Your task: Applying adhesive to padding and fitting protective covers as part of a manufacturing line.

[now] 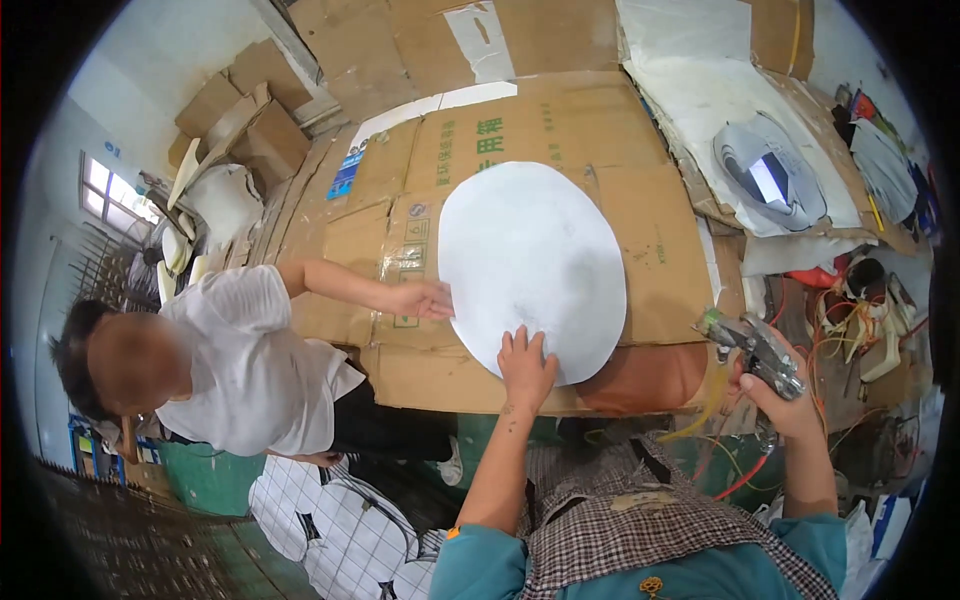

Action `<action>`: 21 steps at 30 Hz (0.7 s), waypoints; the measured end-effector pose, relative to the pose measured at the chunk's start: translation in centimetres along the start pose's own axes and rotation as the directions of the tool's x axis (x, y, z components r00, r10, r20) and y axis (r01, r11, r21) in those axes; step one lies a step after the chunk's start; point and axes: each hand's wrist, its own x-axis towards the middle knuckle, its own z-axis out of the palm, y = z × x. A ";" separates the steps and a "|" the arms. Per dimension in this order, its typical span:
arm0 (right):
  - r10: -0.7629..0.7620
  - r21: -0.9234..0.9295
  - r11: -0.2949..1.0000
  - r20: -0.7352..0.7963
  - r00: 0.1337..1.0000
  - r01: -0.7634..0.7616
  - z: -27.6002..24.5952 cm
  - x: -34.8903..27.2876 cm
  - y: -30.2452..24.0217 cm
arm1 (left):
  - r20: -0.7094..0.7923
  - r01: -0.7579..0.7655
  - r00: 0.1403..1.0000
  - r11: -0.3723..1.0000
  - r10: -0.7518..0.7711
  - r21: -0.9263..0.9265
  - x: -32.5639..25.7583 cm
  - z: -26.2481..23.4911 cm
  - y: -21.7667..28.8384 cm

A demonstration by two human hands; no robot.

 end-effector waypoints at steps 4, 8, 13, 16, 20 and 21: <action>0.065 0.003 0.998 0.124 0.990 -0.066 -1.3 -1.6 0.5 | -0.008 -0.003 1.000 1.000 0.004 0.013 -0.9 0.0 0.2; 0.062 0.060 0.996 -0.029 0.998 -0.060 -1.6 -1.6 0.8 | 0.003 0.007 1.000 1.000 -0.007 -0.011 -1.9 -0.3 0.3; 0.061 -0.028 0.998 0.047 0.997 -0.060 -3.2 -2.7 0.2 | -0.316 0.222 0.908 0.955 -0.277 -0.199 -3.9 0.1 -2.5; 0.016 0.003 1.000 0.041 0.999 -0.016 -3.4 -3.4 0.4 | -0.008 0.449 0.761 0.536 -0.649 -0.714 -2.8 0.7 -1.6; -0.224 -0.040 0.973 0.036 0.974 0.225 -4.2 -1.6 6.3 | 0.467 0.460 0.737 -0.144 -0.488 -0.876 2.3 4.7 1.5; -0.191 -0.157 0.967 0.060 0.980 0.199 -3.2 -1.1 7.5 | 0.498 0.490 0.789 -0.120 -0.360 -0.863 5.4 5.1 5.5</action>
